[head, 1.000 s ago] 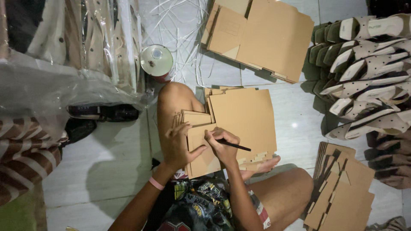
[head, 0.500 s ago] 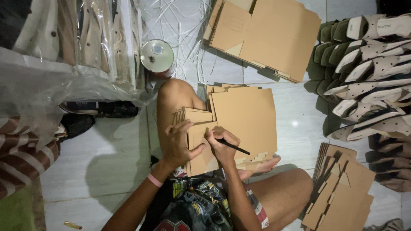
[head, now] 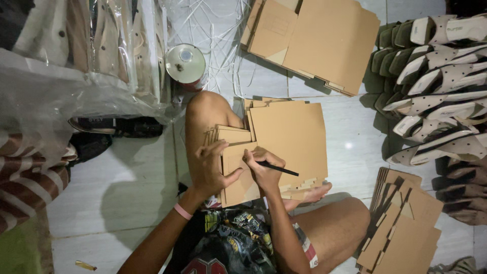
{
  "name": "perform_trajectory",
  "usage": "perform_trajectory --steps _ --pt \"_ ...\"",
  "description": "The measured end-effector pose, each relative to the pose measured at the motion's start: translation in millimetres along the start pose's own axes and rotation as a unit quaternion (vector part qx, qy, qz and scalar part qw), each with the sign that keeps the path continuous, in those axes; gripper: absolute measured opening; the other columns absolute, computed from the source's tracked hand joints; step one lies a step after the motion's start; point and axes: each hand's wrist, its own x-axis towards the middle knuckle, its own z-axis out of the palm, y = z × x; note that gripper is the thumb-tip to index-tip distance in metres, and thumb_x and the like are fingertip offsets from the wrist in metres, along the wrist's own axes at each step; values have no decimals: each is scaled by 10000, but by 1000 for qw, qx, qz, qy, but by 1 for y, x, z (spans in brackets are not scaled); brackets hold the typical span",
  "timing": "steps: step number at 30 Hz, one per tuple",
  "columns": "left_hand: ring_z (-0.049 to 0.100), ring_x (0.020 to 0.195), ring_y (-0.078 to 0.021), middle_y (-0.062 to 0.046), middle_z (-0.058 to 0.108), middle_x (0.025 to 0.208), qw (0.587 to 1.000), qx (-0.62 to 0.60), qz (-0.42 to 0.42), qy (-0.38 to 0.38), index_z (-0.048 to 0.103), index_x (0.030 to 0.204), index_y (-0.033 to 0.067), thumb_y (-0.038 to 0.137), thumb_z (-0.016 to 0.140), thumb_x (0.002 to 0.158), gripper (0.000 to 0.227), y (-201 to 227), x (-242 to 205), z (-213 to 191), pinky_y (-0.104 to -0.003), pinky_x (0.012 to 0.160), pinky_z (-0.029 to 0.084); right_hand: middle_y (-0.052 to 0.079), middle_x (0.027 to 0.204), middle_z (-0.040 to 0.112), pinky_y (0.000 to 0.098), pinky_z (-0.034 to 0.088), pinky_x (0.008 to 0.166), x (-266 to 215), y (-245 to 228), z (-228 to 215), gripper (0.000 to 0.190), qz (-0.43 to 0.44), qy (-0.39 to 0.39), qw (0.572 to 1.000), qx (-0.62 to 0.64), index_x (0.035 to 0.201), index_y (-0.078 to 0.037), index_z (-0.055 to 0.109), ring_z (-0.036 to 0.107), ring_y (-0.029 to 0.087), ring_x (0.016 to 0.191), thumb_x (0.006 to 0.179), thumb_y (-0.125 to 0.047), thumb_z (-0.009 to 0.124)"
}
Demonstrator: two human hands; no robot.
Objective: The person sits on the floor and uses a pen to write on stacks of flat cardboard pieces. They handle the cardboard, align the pieces, and mark them repeatedly while surrounded by piles of shoes.
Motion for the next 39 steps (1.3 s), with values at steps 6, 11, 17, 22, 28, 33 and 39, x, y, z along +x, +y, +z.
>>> perform_trajectory --steps 6,11,17,22,28,33,39 --pt "563 1263 -264 -150 588 1359 1000 -1 8 -8 464 1391 44 405 928 708 901 -3 -2 3 -440 1025 359 100 744 722 279 556 683 0 -2 -1 255 40 5 999 -30 697 55 629 676 142 713 876 3 804" --pt "539 1274 -263 -155 565 1373 1000 -1 20 -3 450 1400 34 405 919 708 915 -6 -3 6 -449 1039 340 89 733 734 261 563 674 -5 10 -6 270 56 16 994 -92 683 36 643 684 118 699 859 -51 828" --pt "561 1285 -262 -138 584 1373 1000 19 8 -1 459 1399 54 413 917 706 904 -4 -4 5 -446 1045 358 110 698 729 270 533 634 -9 25 -15 254 120 76 985 -101 674 34 668 641 132 651 858 -37 828" --pt "564 1267 -273 -150 590 1363 999 30 13 -2 472 1391 45 433 922 700 911 -3 1 4 -450 1022 365 106 782 734 325 606 691 -17 18 -11 253 6 -26 999 46 713 24 602 712 190 732 906 34 765" --pt "560 1256 -278 -147 589 1343 1000 24 14 -7 476 1385 37 451 925 666 943 1 1 0 -456 1013 364 125 814 736 360 600 797 -17 7 -4 215 -27 -25 999 10 738 47 625 729 222 793 885 69 780" --pt "562 1264 -254 -131 592 1352 1000 27 7 -4 482 1386 50 460 929 675 934 3 0 -2 -444 1024 372 119 787 736 328 592 762 -16 6 -3 219 -5 3 1000 -25 731 46 631 722 200 773 866 51 803" --pt "549 1250 -273 -144 567 1349 999 30 17 -13 474 1375 46 453 920 682 920 1 1 0 -456 1007 371 122 791 752 314 600 720 -17 7 -6 239 9 -12 1000 -27 710 38 620 737 183 761 872 32 797"
